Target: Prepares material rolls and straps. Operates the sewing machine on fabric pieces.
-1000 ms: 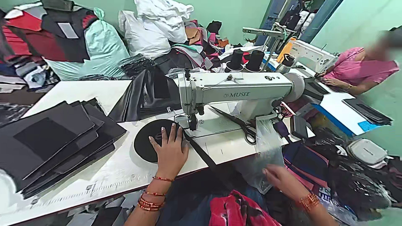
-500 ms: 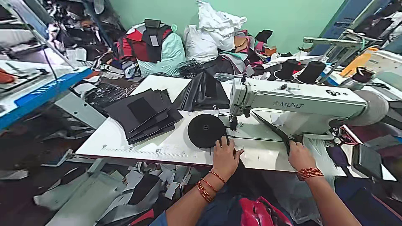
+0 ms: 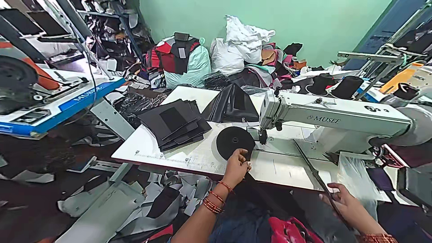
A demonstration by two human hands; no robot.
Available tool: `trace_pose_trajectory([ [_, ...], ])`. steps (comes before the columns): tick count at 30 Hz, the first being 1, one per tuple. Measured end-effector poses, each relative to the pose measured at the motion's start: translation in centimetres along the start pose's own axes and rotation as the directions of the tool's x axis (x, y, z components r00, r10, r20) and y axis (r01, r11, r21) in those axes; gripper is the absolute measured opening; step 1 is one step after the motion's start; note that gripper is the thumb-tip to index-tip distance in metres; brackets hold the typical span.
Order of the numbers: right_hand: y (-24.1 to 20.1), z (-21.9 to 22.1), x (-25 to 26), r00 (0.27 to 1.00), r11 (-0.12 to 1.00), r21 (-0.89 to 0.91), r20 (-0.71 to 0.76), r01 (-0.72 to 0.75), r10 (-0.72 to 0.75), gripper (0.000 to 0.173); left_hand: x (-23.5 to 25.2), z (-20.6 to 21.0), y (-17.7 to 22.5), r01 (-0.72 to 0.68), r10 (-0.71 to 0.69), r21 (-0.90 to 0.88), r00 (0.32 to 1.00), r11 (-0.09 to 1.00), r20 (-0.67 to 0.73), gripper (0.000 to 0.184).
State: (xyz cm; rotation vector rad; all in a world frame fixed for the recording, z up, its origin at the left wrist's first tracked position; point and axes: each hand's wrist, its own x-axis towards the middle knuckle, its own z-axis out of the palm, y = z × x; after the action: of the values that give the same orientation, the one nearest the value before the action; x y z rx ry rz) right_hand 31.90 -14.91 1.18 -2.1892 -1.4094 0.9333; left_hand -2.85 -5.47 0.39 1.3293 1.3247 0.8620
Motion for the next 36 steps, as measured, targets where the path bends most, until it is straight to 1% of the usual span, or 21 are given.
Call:
trace_pose_trajectory([
  [1,0.6,-0.1,-1.0,0.999,0.998,-0.046,0.012,-0.042,0.042,0.060,-0.2,-0.6,-0.1,0.012,-0.012,-0.032,1.000,0.999,0.004,0.051],
  [2,1.2,-0.2,-2.0,0.996,0.993,-0.081,0.030,-0.082,0.084,0.056,-0.3,-1.2,-0.1,0.014,-0.014,-0.022,1.000,1.000,0.010,0.052],
  [4,2.3,-0.1,-3.8,0.993,0.991,-0.096,0.057,-0.096,0.102,0.048,-0.6,-2.6,-0.2,0.009,-0.010,0.055,1.000,0.998,0.028,0.046],
  [7,3.1,0.9,-6.6,0.995,0.999,0.024,0.090,-0.031,0.029,0.036,-0.7,-4.1,-0.5,0.017,-0.022,0.129,0.999,0.991,0.039,0.030],
  [8,3.1,1.4,-7.4,0.994,0.997,0.082,0.113,-0.003,-0.007,0.033,-0.7,-4.3,-0.4,0.022,-0.031,0.159,0.998,0.987,0.055,0.027],
  [10,2.9,2.7,-8.6,0.979,0.982,0.178,0.182,0.065,-0.098,0.033,-1.0,-4.6,-0.2,0.039,-0.065,0.229,0.992,0.973,0.109,0.026],
  [11,2.9,3.4,-8.9,0.963,0.971,0.207,0.217,0.117,-0.162,0.037,-1.2,-4.5,-0.2,0.041,-0.076,0.256,0.989,0.966,0.128,0.026],
  [12,2.9,4.0,-9.1,0.935,0.957,0.231,0.265,0.174,-0.234,0.046,-1.4,-4.4,-0.2,0.041,-0.079,0.264,0.988,0.964,0.134,0.026],
  [14,2.9,4.9,-9.3,0.855,0.927,0.289,0.389,0.241,-0.343,0.075,-1.7,-4.0,-0.7,0.046,-0.072,0.214,0.991,0.976,0.114,0.026],
  [15,2.8,5.2,-9.4,0.813,0.915,0.320,0.447,0.244,-0.373,0.082,-1.8,-3.8,-1.2,0.054,-0.070,0.167,0.993,0.985,0.092,0.025],
  [17,2.6,5.6,-9.0,0.746,0.909,0.347,0.536,0.232,-0.395,0.086,-1.8,-3.7,-1.9,0.070,-0.074,0.061,0.996,0.996,0.057,0.024],
  [19,2.5,6.0,-8.2,0.705,0.919,0.329,0.599,0.216,-0.380,0.087,-1.8,-3.8,-2.3,0.075,-0.074,-0.010,0.996,0.997,0.047,0.022],
  [21,1.9,6.6,-7.2,0.684,0.933,0.291,0.638,0.212,-0.355,0.090,-1.9,-3.9,-2.3,0.080,-0.077,-0.059,0.996,0.995,0.054,0.021],
  [22,1.5,7.0,-6.9,0.677,0.936,0.280,0.648,0.213,-0.348,0.091,-2.0,-3.9,-2.3,0.080,-0.076,-0.084,0.996,0.993,0.054,0.020],
  [24,0.8,7.8,-6.2,0.658,0.925,0.312,0.654,0.216,-0.374,0.091,-2.0,-3.8,-2.2,0.075,-0.070,-0.113,0.996,0.991,0.047,0.019],
  [27,0.2,9.1,-5.1,0.638,0.889,0.394,0.628,0.233,-0.445,0.085,-1.9,-3.8,-2.3,0.053,-0.051,-0.087,0.998,0.995,0.027,0.020],
  [30,-0.4,10.2,-4.4,0.651,0.866,0.456,0.596,0.207,-0.470,0.080,-1.9,-3.8,-2.6,0.025,-0.024,-0.041,1.000,0.999,0.011,0.021],
  [33,-1.3,10.8,-4.1,0.677,0.870,0.450,0.579,0.200,-0.455,0.080,-1.9,-3.9,-2.6,0.012,-0.012,-0.022,1.000,1.000,0.014,0.021],
  [36,-1.7,11.6,-4.0,0.705,0.865,0.451,0.538,0.222,-0.462,0.070,-1.8,-4.0,-2.5,-0.001,0.001,-0.001,1.000,1.000,0.020,0.020],
])
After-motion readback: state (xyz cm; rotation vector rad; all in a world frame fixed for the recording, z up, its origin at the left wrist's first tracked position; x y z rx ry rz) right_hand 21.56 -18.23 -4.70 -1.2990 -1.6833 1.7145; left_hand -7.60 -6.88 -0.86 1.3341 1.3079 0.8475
